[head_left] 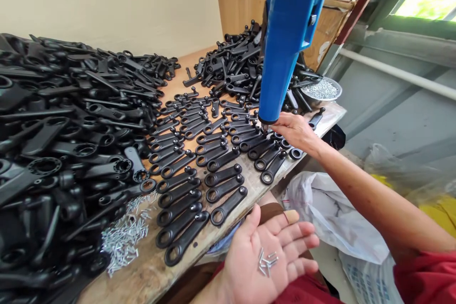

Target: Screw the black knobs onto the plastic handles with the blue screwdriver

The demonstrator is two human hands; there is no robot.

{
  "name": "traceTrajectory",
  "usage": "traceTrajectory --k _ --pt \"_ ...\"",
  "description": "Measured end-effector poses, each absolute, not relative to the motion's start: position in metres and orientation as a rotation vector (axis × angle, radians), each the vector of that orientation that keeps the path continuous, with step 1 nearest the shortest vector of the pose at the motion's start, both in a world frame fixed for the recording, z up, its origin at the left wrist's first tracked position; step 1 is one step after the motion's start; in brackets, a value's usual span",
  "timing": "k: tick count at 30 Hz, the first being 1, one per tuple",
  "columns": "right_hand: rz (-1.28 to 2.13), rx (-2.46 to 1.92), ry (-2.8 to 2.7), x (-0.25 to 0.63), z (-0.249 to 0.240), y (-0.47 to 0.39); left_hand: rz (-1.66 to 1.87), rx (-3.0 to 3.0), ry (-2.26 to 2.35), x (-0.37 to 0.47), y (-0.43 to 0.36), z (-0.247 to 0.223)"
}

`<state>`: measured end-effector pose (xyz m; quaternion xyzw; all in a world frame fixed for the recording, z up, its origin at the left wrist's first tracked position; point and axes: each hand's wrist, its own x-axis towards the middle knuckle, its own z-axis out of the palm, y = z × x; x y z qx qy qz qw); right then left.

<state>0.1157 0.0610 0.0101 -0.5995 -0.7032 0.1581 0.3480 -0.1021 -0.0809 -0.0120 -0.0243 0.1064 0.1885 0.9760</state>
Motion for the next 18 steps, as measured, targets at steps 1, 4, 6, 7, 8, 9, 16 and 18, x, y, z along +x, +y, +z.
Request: traceTrajectory --k 1,4,6,7,8,9,16,18 --pt "0.423 -1.572 -1.830 0.112 0.006 0.068 0.384 -0.050 0.214 -0.103 -0.080 -0.012" --pt "0.443 -1.622 -1.836 0.106 -0.005 0.086 0.394 -0.055 0.217 -0.106 -0.078 -0.014" --pt "0.447 -1.649 -1.838 0.105 -0.013 0.095 0.403 -0.057 0.215 -0.108 -0.077 -0.015" --pt "0.449 -1.661 -1.840 0.106 -0.017 0.099 0.409 -0.060 0.213 -0.109 -0.076 -0.015" --pt "0.450 -1.672 -1.843 0.107 -0.020 0.103 0.415 -0.064 0.210 -0.110 -0.076 -0.015" --pt "0.451 -1.684 -1.847 0.108 -0.024 0.106 0.420 -0.067 0.207 -0.111 -0.076 -0.016" --pt "0.452 -1.759 -1.877 0.117 -0.038 0.126 0.438 -0.064 0.179 -0.115 -0.077 -0.017" --pt "0.437 -1.768 -1.900 0.116 -0.039 0.129 0.440 -0.060 0.173 -0.115 -0.078 -0.017"
